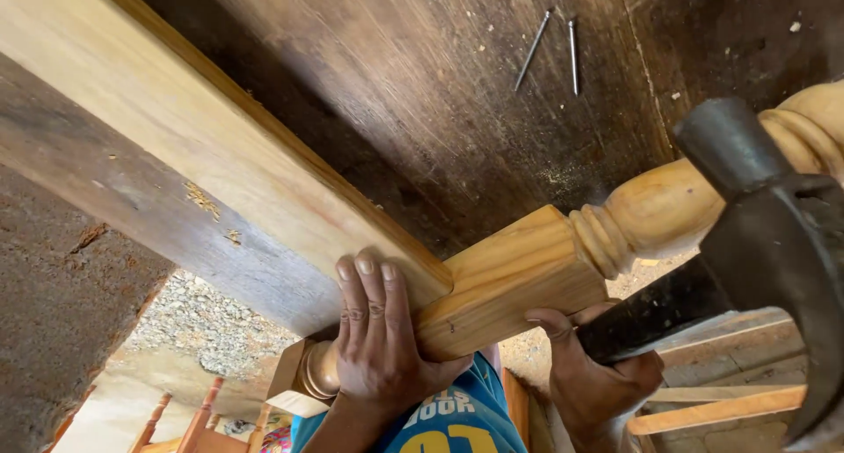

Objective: The person holds a turned wooden chair stretcher against a plank on a workbench, positions nails on the wood, and hammers them in with a claw hammer, repositioning the piece to drive nails at different points along it.

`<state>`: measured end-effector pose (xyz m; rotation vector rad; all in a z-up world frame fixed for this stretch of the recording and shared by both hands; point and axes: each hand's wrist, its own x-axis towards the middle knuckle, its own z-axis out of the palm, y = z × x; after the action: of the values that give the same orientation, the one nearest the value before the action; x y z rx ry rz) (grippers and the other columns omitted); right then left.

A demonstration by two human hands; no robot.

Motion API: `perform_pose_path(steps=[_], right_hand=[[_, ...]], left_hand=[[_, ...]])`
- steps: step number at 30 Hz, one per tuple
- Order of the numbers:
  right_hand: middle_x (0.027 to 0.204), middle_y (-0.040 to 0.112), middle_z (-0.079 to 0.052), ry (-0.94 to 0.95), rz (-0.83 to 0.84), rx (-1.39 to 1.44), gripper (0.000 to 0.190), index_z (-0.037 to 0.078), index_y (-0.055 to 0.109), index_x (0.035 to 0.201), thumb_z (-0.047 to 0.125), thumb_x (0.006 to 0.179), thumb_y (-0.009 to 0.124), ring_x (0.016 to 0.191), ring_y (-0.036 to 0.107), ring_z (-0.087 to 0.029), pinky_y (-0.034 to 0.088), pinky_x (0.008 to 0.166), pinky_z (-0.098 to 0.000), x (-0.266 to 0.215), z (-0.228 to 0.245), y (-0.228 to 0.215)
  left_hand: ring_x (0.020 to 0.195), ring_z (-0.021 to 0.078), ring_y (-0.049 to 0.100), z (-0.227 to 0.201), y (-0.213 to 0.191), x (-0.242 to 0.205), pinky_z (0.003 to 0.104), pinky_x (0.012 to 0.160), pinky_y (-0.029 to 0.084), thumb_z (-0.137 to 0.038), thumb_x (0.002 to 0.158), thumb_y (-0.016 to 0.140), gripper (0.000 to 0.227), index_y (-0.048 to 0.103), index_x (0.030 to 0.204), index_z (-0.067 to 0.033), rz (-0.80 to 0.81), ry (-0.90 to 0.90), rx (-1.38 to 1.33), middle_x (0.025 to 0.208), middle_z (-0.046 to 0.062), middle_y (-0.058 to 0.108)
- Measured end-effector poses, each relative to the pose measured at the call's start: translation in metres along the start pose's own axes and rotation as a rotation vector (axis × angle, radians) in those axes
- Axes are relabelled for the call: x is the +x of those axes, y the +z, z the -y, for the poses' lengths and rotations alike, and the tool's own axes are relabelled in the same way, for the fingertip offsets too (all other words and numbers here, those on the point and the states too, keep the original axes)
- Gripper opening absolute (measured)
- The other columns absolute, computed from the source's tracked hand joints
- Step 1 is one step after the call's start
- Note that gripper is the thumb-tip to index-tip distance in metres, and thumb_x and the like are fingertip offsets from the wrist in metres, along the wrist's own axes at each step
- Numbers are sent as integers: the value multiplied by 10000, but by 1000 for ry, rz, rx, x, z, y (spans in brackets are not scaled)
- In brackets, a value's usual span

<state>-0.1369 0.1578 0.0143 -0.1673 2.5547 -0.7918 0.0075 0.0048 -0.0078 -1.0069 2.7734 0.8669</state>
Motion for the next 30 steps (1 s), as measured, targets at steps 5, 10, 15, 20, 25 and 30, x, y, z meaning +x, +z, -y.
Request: perform_pose_path(steps=[5,10,15,20,25,30], right_hand=[[687,622,-12,-165,53,-162,334,16,649,817,163,811,949,577,540,-89,472,605,-253,7,7,-10],[701,638,-19,-252,139,-241,332,6,648,865,166,848,938,625,545,-104,475,630,-274,17,37,-12],[695,608,2,-463,259,-432,367,24,601,842,147,795,944,620,529,-90,452,614,-270,34,45,-13],[704,507,30,-563,321,-482,464,49,527,824,143,757,977,666,431,-109,417,643,-277,45,47,-14],[664,545,-5,-610,329,-565,425,26,547,780,148,800,953,675,466,-141,447,670,-304,46,54,-16],[685,669,-89,-470,223,-733,295,3,633,794,134,822,895,608,624,-162,485,585,-364,54,52,-12]], left_hand=[[1414,576,426,-2,-5,1,580,1169,404,-677,815,818,1115,436,1434,168,-34,-44,-36,1464,418,450],[1481,503,350,4,-16,3,564,1216,320,-621,675,853,1210,371,1499,122,-11,-66,-134,1561,355,375],[1563,454,265,3,-8,-19,519,1285,258,-515,669,863,1224,298,1584,70,-50,-112,-282,1658,320,262],[1566,392,332,-13,8,-66,475,1274,328,-312,920,783,859,355,1618,-50,-168,-307,18,1673,243,318],[1429,508,394,-48,72,-144,584,1139,344,-350,866,757,793,427,1518,-44,-349,-453,-335,1538,319,405],[1423,411,456,-46,117,-151,519,1177,377,-344,976,768,584,570,1479,-121,-587,-440,-260,1549,192,469]])
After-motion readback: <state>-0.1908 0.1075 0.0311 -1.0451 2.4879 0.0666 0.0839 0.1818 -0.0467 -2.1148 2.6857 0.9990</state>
